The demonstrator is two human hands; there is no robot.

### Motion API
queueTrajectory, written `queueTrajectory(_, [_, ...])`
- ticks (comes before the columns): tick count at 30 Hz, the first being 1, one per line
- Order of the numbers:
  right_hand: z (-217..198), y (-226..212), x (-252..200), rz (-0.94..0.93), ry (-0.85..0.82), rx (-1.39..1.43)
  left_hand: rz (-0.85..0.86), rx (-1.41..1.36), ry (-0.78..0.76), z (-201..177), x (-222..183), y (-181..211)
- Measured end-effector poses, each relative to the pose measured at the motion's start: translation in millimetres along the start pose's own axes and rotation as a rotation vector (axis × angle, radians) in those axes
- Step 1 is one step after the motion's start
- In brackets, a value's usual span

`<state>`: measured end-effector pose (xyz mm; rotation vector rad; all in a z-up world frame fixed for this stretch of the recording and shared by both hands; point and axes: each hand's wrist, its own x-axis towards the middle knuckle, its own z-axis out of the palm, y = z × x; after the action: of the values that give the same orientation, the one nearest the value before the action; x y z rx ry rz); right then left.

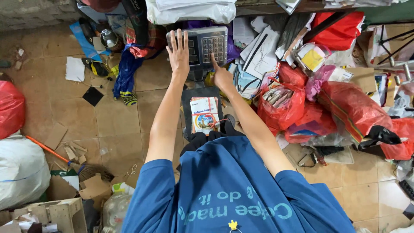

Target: Records inventory in a notebook, sorts through stacks of books, and enters data into an electronic weighing scale.

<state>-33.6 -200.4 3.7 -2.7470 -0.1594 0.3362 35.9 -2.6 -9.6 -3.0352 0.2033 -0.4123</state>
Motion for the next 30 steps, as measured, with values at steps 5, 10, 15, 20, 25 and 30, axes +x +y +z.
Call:
queueTrajectory(5, [21.4, 10.7, 2.3, -0.003, 0.033, 0.033, -0.022, -0.058, -0.110, -11.7, -7.9, 3.7])
queueTrajectory(10, [18.9, 5.1, 0.6, -0.005, 0.077, 0.063, -0.019, -0.012, 0.074, 14.9, -7.5, 2.6])
queueTrajectory(15, [15.9, 1.2, -1.3, -0.010, 0.054, 0.023, -0.008, 0.011, 0.110, 1.5, -11.9, 5.5])
queueTrajectory(20, [16.9, 1.6, -7.8, -0.034, 0.114, 0.025, -0.015, 0.061, 0.068, 1.2, -15.7, 9.3])
queueTrajectory(25, [4.9, -12.9, -11.3, -0.021, -0.010, -0.028, -0.001, 0.077, -0.016, -19.5, -15.9, 9.7])
queueTrajectory(30, [8.6, -19.1, -14.5, -0.041, -0.018, -0.093, -0.021, 0.111, -0.040, -11.0, -17.3, 13.1])
